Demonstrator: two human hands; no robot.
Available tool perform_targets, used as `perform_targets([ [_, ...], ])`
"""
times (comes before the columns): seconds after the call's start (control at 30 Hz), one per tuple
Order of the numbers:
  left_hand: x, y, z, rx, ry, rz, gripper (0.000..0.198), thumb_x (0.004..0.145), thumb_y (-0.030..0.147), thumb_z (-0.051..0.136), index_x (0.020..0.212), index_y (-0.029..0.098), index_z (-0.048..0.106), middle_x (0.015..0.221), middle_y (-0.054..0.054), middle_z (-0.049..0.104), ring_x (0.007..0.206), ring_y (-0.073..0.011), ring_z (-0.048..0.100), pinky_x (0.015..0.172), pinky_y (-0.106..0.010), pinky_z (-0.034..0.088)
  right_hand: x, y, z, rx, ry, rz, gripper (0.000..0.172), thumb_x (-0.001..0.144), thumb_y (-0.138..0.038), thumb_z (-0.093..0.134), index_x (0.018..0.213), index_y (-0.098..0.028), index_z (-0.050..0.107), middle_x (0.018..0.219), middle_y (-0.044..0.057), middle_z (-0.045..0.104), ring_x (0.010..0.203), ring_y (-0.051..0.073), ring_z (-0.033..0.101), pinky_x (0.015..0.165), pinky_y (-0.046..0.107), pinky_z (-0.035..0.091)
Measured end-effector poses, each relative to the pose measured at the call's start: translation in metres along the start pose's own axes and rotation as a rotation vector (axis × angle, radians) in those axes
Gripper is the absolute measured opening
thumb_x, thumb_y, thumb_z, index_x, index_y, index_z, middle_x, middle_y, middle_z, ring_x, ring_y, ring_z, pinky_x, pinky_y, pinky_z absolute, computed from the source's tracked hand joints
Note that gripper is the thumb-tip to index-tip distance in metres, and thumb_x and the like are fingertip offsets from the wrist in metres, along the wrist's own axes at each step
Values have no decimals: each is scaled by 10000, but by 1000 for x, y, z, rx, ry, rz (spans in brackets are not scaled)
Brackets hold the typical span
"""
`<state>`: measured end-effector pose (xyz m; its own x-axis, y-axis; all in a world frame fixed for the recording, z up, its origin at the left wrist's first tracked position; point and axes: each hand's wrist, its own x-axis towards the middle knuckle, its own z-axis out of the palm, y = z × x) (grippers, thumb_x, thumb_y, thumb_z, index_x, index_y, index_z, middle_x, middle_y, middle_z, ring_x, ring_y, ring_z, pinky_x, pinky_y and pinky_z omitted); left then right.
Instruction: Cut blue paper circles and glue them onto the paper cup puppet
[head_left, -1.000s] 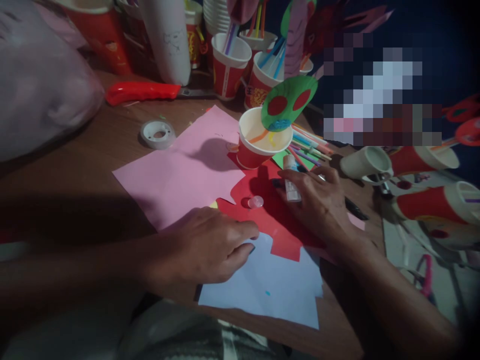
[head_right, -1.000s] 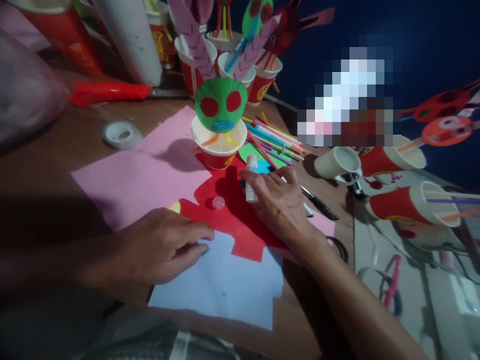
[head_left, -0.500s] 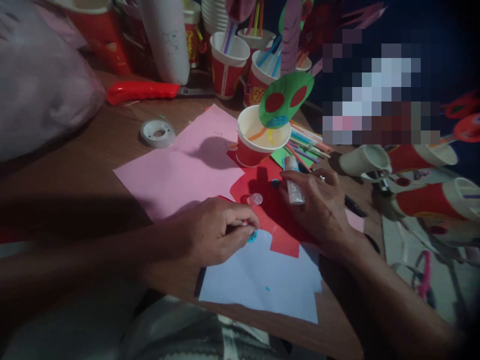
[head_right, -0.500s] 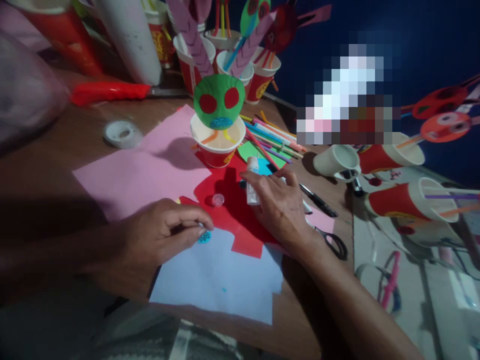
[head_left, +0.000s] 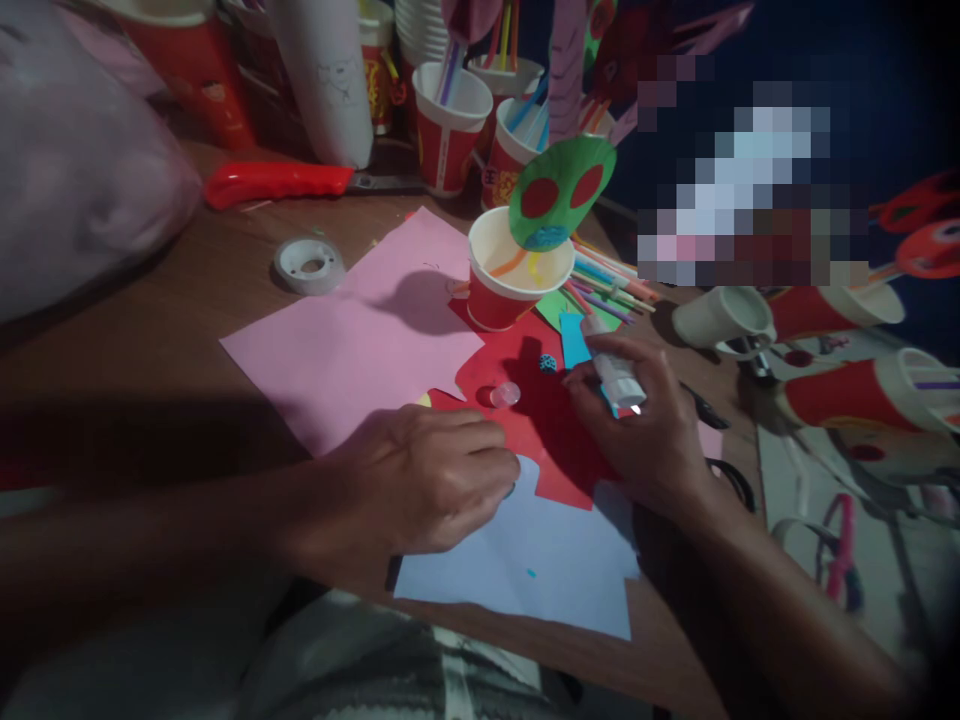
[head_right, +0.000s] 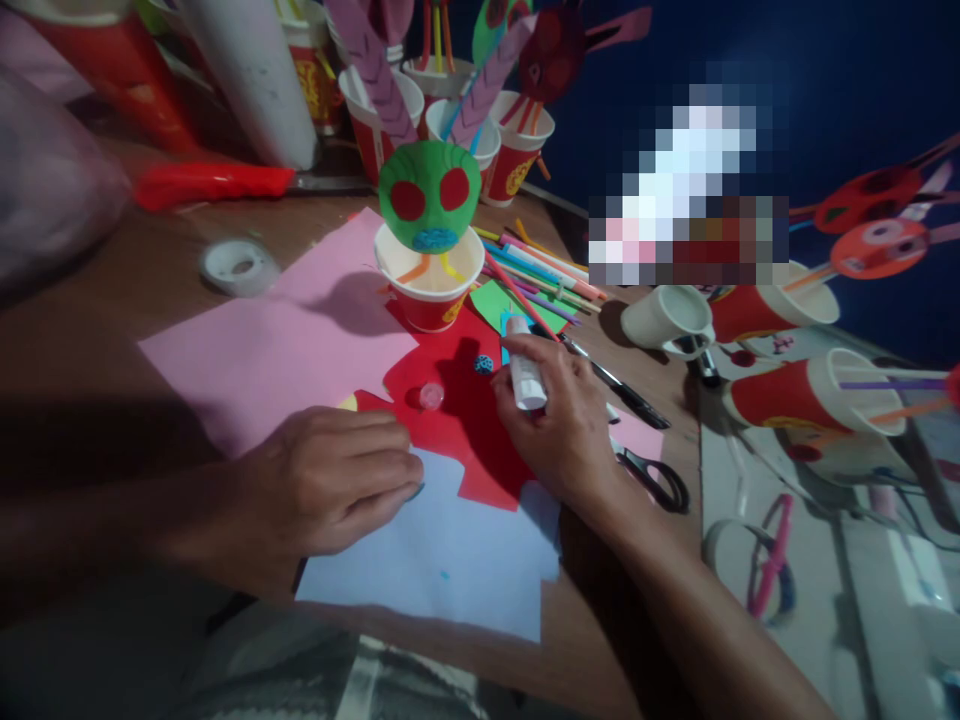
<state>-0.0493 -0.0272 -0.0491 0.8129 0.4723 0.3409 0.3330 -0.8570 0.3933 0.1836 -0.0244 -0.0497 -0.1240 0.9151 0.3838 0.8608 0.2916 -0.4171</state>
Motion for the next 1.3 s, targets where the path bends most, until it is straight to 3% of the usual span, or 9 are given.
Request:
perform_targets([
  [0.2, 2, 3, -2, 149, -105, 37, 92, 811, 116, 503, 755, 189, 492, 785, 0, 510, 736, -158, 461, 566, -299, 293, 10, 6, 6, -169, -10, -210, 316, 804, -227, 615, 1106, -220, 522, 926, 32, 702, 893, 223, 632, 813, 376, 426],
  [0.43, 1, 1, -2, 55, -109, 46, 82, 820, 241, 514, 770, 180, 533, 836, -26, 530, 768, -168, 471, 594, -297, 334, 13, 6, 6, -210, -33, -204, 311, 816, -228, 586, 1120, -214, 518, 956, 42, 692, 844, 214, 623, 794, 363, 428],
  [0.67, 1, 1, -1, 75, -164, 42, 55, 798, 143, 494, 794, 180, 534, 827, -23, 520, 759, -158, 469, 595, -294, 336, 13, 10, 7, -263, -23, -222, 403, 765, -128, 538, 1151, -236, 505, 1013, 49, 662, 829, 230, 599, 763, 365, 431],
  [0.9, 2, 0, 3, 109, -77, 79, 178, 770, 73, 505, 895, 189, 555, 856, -19, 535, 723, -139, 460, 561, -259, 338, 15, 10, 10, -278, -77, -242, 429, 751, -110, 519, 1168, -207, 500, 1030, 60, 664, 804, 213, 602, 794, 366, 399],
  [1.3, 2, 0, 7, 85, -25, 69, 98, 849, 179, 484, 795, 193, 565, 812, -13, 539, 708, -139, 455, 541, -271, 313, 18, 9, 11, -265, -132, -227, 380, 801, -185, 521, 1175, -234, 479, 985, 56, 676, 876, 245, 615, 785, 390, 387],
])
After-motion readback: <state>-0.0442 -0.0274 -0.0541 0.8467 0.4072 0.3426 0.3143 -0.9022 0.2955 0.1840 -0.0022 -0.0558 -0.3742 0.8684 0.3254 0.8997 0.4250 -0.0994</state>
